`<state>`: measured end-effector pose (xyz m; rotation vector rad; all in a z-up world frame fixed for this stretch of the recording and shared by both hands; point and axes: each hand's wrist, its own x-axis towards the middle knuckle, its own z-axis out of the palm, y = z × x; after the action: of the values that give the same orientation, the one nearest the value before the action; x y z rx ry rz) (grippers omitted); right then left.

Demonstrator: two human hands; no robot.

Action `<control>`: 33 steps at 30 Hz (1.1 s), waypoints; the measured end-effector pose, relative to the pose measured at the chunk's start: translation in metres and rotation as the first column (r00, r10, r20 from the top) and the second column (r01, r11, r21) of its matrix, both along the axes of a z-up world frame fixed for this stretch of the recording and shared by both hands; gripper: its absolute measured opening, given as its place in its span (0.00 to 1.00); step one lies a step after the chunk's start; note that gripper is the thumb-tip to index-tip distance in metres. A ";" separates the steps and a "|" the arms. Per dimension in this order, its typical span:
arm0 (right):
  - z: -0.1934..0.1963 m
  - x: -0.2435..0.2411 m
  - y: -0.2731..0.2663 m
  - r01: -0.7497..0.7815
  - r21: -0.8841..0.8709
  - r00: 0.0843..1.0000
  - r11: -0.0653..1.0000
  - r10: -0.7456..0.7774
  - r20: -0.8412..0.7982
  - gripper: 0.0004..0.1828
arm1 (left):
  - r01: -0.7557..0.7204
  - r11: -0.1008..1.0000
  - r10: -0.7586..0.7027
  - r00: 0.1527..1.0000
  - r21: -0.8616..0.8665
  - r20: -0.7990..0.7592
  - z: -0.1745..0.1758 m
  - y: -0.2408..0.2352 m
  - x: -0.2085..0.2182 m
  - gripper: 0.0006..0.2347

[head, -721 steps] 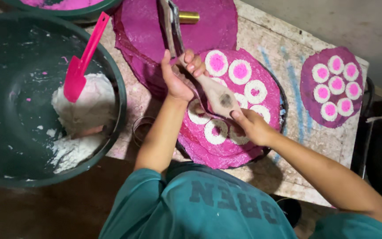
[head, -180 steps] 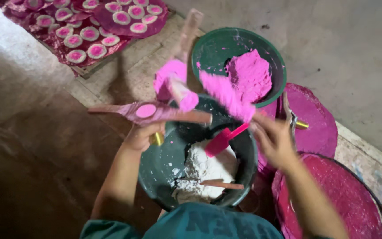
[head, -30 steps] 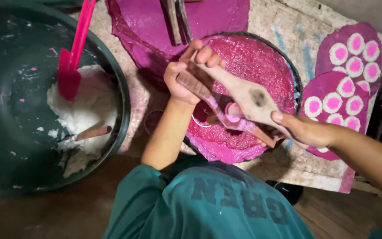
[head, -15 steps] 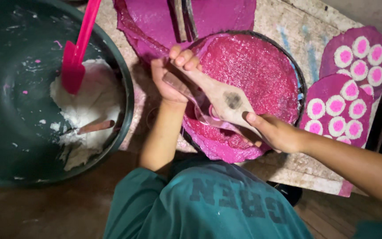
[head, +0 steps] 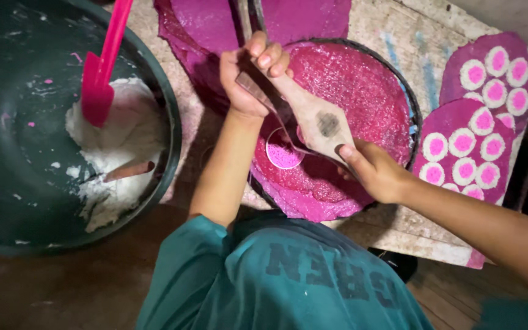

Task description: The person uses a wooden mold to press white and pink powders into circular shapes on a pink glittery mat. They repeatedly fill the mold with white powder, press it into the mat, then add pink powder to the center, and transfer the finished pieces to a tray.

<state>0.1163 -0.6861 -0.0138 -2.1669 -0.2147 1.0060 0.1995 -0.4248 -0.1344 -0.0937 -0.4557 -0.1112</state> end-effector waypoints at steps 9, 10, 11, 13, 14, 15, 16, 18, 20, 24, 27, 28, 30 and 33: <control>-0.022 -0.014 -0.011 -0.077 -0.018 0.990 0.997 0.074 -0.123 0.42 | 0.016 0.999 -0.015 1.000 -0.041 0.021 -0.008 0.006 -0.032 0.12; -0.026 -0.016 -0.021 -0.017 -0.013 0.979 1.000 0.014 -0.201 0.43 | 0.028 0.997 -0.024 0.999 -0.075 0.047 -0.011 0.001 -0.035 0.13; -0.028 -0.017 -0.033 0.048 -0.015 0.959 0.999 -0.050 -0.278 0.43 | -0.003 0.999 0.004 0.999 0.038 -0.032 -0.013 -0.005 -0.040 0.15; -0.032 -0.020 -0.061 0.128 0.043 0.939 0.991 -0.107 -0.326 0.42 | -0.039 0.964 0.086 0.981 0.261 -0.173 -0.016 -0.012 -0.046 0.19; -0.032 -0.022 -0.077 0.141 0.108 0.949 0.984 -0.103 -0.299 0.41 | 0.007 0.906 0.077 0.980 0.423 -0.183 -0.015 -0.012 -0.051 0.21; -0.032 -0.026 -0.090 0.149 0.176 0.958 0.973 -0.097 -0.271 0.41 | 0.052 0.818 0.073 0.979 0.573 -0.193 -0.012 -0.009 -0.057 0.23; -0.031 -0.031 -0.102 0.180 0.186 0.963 0.966 -0.135 -0.233 0.44 | 0.095 0.704 0.072 0.977 0.704 -0.203 -0.009 -0.004 -0.059 0.26; -0.030 -0.047 -0.120 0.253 0.213 0.962 0.944 -0.222 -0.159 0.50 | -0.160 0.039 0.170 0.974 0.986 0.151 0.002 0.012 -0.082 0.31; -0.032 -0.067 -0.126 0.407 0.402 0.913 0.820 -0.373 -0.163 0.53 | -0.316 -0.399 0.071 0.925 0.861 0.373 0.014 0.016 -0.106 0.41; -0.038 -0.095 -0.114 0.511 0.642 0.815 0.572 -0.560 -0.150 0.56 | -0.424 -0.625 -0.094 0.874 0.655 0.476 0.032 0.005 -0.127 0.51; -0.040 -0.109 -0.103 0.519 0.714 0.757 0.470 -0.640 -0.129 0.56 | -0.411 -0.678 -0.135 0.885 0.610 0.446 0.041 -0.001 -0.130 0.50; -0.041 -0.113 -0.101 0.530 0.721 0.734 0.447 -0.668 -0.125 0.56 | -0.398 -0.684 -0.140 0.894 0.611 0.426 0.044 -0.002 -0.128 0.50; -0.042 -0.121 -0.099 0.552 0.734 0.677 0.396 -0.726 -0.118 0.57 | -0.355 -0.610 -0.110 0.923 0.708 0.368 0.049 -0.001 -0.118 0.50; -0.046 -0.131 -0.102 0.534 0.768 0.664 0.353 -0.738 -0.123 0.57 | -0.335 -0.585 -0.080 0.930 0.739 0.358 0.049 0.003 -0.093 0.51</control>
<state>-0.0150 -0.7879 -0.0598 -1.3274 0.1192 0.0815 0.1066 -0.4214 -0.0855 2.1570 -0.4262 -0.2169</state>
